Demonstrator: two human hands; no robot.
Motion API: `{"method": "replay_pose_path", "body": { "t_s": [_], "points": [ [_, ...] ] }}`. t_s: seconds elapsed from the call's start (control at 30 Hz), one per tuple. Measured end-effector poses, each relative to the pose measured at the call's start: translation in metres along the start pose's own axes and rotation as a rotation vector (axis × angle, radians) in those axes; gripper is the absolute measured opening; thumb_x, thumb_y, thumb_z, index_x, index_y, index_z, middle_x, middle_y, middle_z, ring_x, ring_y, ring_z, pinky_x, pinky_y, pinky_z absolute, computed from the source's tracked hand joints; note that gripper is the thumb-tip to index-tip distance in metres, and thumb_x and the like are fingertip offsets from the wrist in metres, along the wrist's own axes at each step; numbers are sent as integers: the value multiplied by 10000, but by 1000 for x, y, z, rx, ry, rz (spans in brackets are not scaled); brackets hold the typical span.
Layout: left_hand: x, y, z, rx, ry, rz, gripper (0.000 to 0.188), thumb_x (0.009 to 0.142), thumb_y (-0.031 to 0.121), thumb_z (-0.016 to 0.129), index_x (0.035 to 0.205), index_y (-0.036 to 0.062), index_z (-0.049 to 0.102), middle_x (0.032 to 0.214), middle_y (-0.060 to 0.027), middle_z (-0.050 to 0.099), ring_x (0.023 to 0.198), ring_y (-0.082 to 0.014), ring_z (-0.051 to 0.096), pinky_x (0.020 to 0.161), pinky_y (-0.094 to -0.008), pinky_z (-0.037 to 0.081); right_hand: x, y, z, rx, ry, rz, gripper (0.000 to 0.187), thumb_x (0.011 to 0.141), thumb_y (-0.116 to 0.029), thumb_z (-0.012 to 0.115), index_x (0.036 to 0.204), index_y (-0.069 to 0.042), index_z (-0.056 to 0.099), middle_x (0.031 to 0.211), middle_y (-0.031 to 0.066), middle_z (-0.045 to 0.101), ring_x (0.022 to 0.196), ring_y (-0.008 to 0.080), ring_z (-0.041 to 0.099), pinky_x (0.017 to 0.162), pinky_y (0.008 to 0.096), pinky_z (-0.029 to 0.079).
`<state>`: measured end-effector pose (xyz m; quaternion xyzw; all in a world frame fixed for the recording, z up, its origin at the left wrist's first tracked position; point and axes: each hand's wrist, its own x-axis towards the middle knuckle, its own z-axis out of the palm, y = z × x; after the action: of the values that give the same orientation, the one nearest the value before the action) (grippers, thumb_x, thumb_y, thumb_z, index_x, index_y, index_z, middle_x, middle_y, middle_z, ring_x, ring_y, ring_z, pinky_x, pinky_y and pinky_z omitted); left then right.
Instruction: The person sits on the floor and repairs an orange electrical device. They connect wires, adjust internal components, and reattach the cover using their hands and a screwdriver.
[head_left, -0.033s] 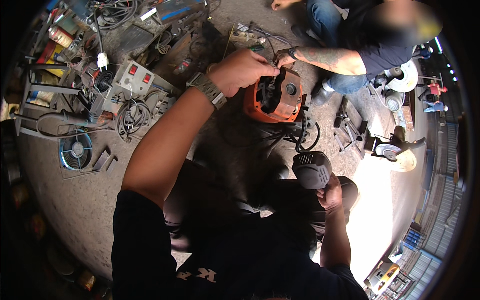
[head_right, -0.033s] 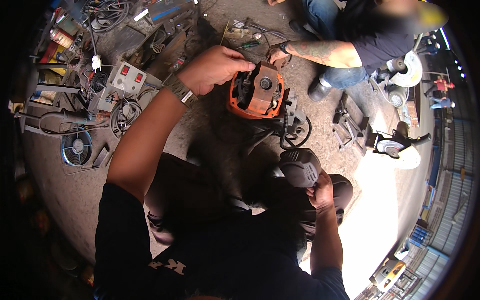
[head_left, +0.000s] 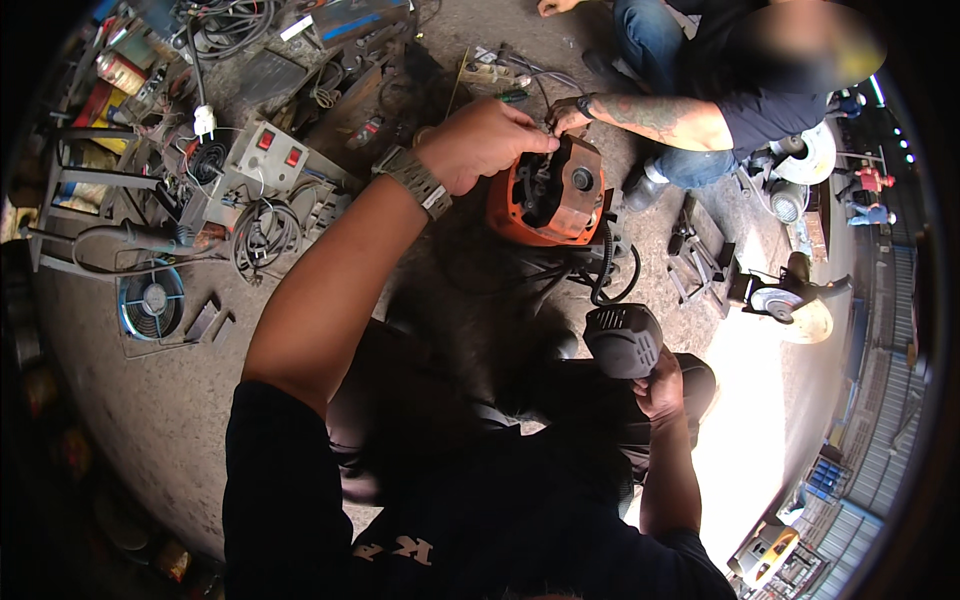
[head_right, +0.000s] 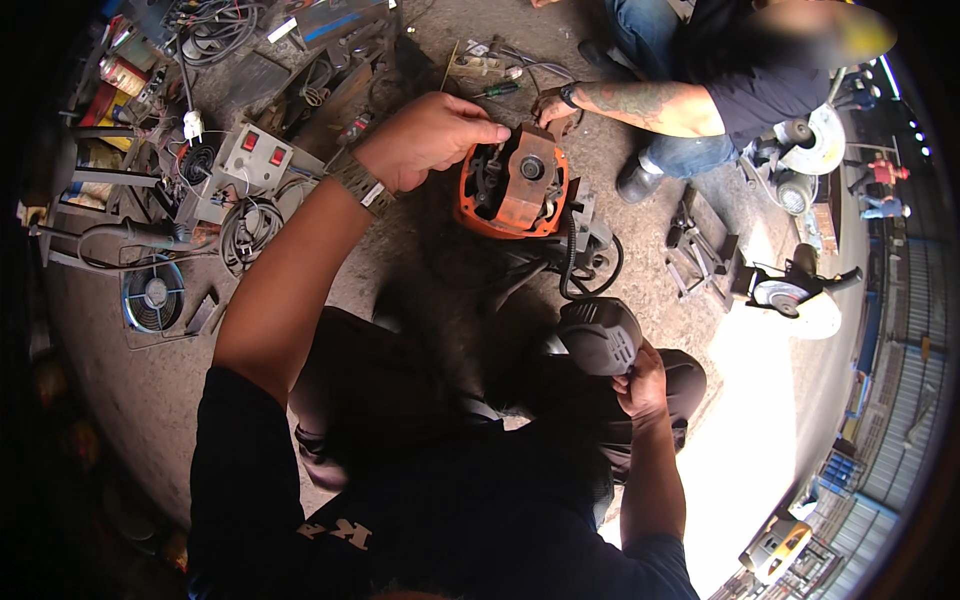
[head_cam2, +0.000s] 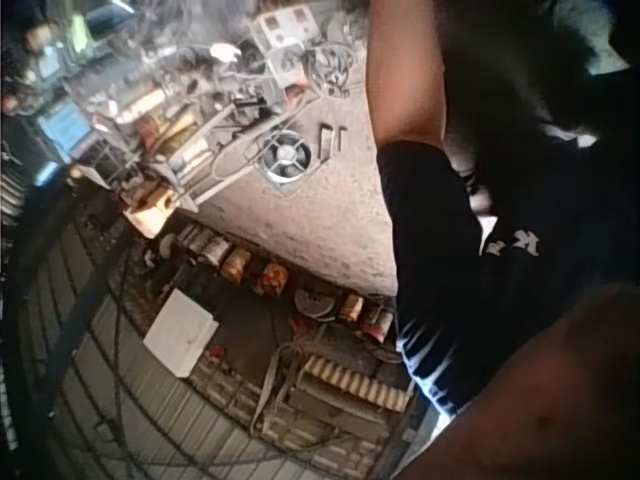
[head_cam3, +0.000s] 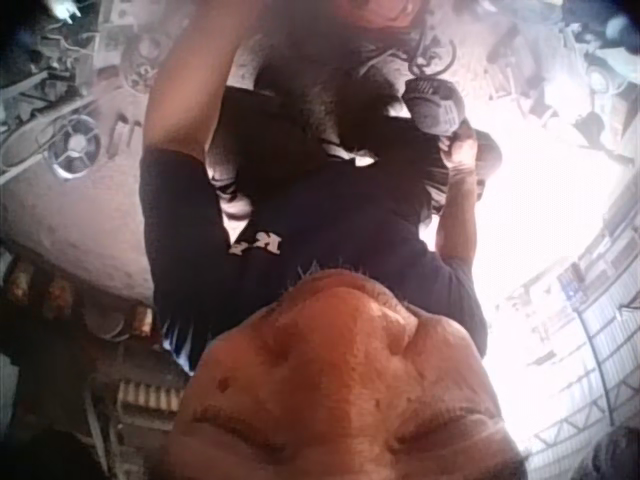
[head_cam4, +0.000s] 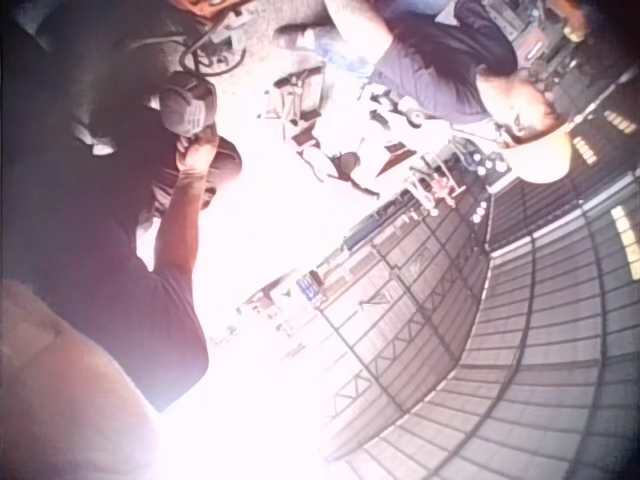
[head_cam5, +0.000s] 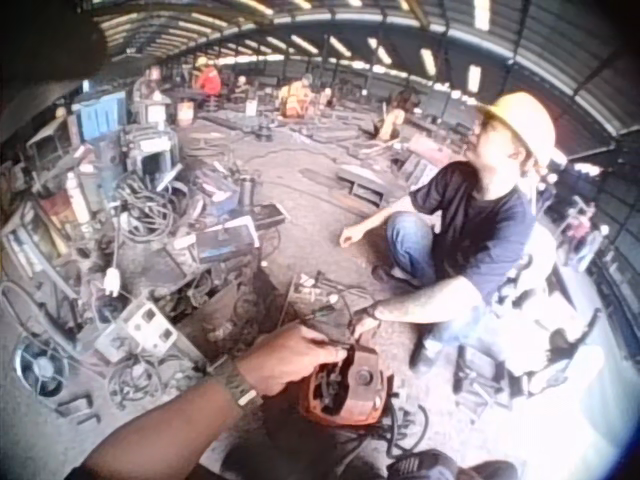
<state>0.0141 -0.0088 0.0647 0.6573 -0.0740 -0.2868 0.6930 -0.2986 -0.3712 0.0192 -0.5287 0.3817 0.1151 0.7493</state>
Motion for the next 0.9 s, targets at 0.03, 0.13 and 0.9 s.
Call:
{"method": "replay_pose_path", "body": {
  "t_s": [0.03, 0.13, 0.9],
  "points": [
    [-1, 1, 0, 13, -11, -8, 206, 954, 224, 784, 978, 24, 742, 663, 79, 511, 527, -24, 325, 472, -257, 212, 0, 1, 1, -6, -4, 5, 181, 1009, -90, 481, 1106, -78, 634, 766, 18, 631, 465, 76, 446, 400, 203, 319],
    [-4, 5, -4, 53, -48, -33, 195, 957, 216, 782, 980, 28, 738, 671, 79, 520, 540, -26, 346, 480, -253, 238, 2, 2, 1, -11, 6, 8, 188, 1010, -93, 475, 1106, -76, 636, 754, 13, 620, 461, 74, 445, 399, 202, 318],
    [-10, -8, -19, 516, -74, 709, 52, 938, 44, 724, 986, 33, 708, 632, 32, 538, 595, -55, 442, 575, -263, 391, 13, -1, 10, -25, 39, 22, 223, 994, -77, 459, 1123, -67, 640, 724, 6, 579, 462, 80, 436, 401, 205, 316]
  ]
}}
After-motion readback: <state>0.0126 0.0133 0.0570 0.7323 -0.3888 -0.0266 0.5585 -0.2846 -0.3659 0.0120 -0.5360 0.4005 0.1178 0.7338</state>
